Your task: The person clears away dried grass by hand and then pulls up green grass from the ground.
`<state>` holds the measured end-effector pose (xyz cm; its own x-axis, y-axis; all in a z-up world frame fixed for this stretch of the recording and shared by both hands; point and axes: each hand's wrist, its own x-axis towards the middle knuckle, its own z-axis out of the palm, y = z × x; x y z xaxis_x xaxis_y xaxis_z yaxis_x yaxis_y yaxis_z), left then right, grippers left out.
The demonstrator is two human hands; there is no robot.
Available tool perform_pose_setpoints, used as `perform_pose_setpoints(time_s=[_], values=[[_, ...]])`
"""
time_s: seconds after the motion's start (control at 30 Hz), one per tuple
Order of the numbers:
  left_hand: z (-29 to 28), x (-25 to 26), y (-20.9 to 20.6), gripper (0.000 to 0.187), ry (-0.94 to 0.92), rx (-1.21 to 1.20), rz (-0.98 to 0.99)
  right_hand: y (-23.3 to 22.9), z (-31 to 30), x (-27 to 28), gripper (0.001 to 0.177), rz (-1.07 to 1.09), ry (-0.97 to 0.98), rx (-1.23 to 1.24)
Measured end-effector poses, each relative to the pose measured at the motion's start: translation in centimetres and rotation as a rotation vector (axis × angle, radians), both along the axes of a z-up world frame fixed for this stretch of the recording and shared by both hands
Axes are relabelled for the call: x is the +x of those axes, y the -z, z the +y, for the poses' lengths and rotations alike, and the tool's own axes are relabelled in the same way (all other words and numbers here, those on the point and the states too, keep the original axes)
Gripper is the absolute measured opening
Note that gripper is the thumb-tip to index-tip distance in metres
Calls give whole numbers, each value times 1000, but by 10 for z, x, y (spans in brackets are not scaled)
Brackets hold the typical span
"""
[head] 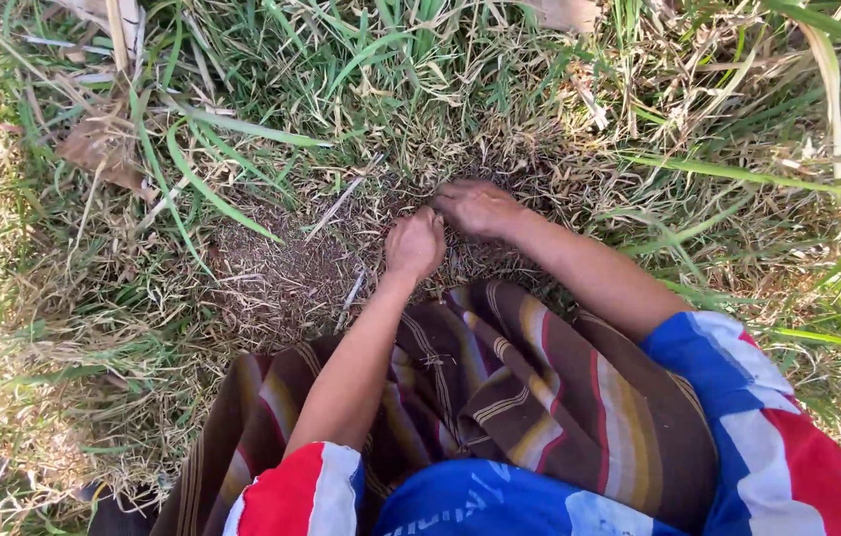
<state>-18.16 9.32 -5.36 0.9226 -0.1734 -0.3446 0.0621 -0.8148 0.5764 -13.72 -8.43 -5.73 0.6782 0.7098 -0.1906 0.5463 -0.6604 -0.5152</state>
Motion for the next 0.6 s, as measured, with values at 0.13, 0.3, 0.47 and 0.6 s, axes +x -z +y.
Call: perform_pose_setpoints(time_s=[0.13,0.3,0.47,0.6], values=[[-2,1,-4,21,-32,-22,77,41,1,-4,27,-72,-21,-14],[5,-7,3,19,-43,-36,106,55,1,-21,22,-229,3,25],[23,-21,36,23,244,-211,196,81,-21,-98,21,-37,83,227],[18,-9,6,33,336,-315,280,29,-28,-100,18,-86,47,31]])
